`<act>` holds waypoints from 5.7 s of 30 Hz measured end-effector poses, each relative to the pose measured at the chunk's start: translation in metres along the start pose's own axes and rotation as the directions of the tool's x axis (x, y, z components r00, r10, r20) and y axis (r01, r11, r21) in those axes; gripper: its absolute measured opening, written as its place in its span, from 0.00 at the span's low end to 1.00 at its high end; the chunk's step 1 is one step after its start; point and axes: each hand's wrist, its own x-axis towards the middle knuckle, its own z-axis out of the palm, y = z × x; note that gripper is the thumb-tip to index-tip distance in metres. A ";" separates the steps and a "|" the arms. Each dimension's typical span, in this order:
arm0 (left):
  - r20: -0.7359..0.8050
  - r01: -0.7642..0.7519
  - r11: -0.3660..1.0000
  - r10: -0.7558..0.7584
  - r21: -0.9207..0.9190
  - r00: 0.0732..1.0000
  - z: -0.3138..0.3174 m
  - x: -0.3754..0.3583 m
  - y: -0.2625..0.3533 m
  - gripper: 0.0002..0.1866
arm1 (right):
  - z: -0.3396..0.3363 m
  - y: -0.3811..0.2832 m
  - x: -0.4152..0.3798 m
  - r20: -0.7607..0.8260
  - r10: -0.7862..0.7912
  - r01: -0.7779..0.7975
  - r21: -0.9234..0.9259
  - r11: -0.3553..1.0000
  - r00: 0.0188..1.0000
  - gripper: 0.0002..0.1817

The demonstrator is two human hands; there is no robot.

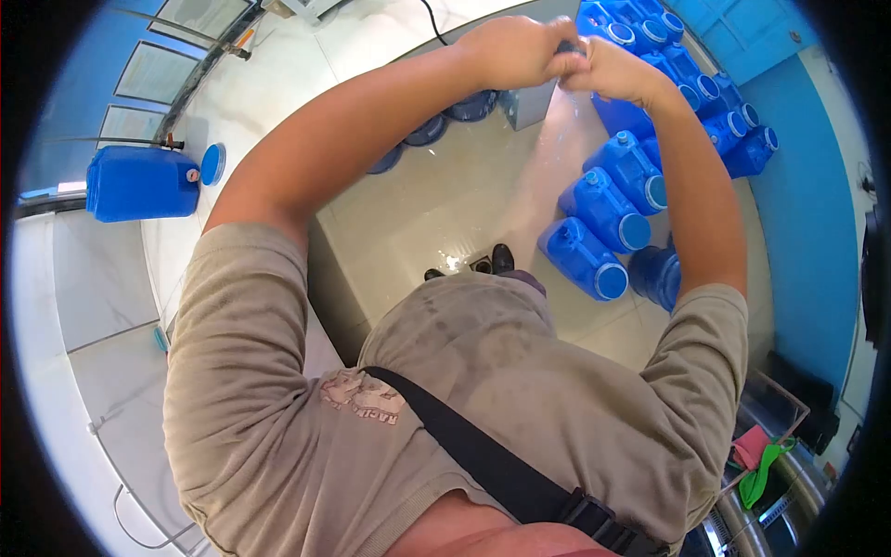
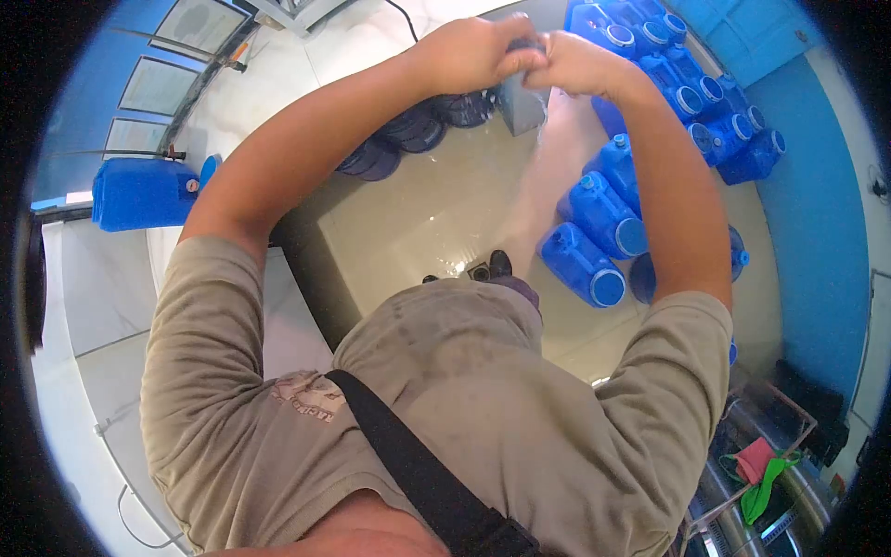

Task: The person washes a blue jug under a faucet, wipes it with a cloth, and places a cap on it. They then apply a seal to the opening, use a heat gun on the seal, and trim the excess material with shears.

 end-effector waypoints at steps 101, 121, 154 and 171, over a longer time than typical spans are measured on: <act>0.867 0.790 0.505 -0.494 0.348 -0.066 0.169 -0.075 0.332 0.24 | 0.516 0.840 -0.434 0.334 0.915 0.945 0.153 -0.288 0.224 0.47; 0.797 0.994 0.080 -0.594 -0.078 0.111 0.093 -0.321 0.304 0.25 | 0.268 0.382 -0.455 -0.689 0.723 -0.624 0.551 0.555 0.035 0.26; -0.584 0.922 -0.020 -0.769 -0.387 -0.262 -0.349 -0.841 0.144 0.29 | 0.424 -0.552 0.275 -0.347 -0.749 0.643 0.754 0.135 0.565 0.37; -0.854 0.642 -0.752 -0.425 0.149 -0.301 -0.353 -0.962 0.160 0.13 | 0.514 -0.752 0.224 -0.104 -0.954 0.731 0.668 0.143 0.282 0.13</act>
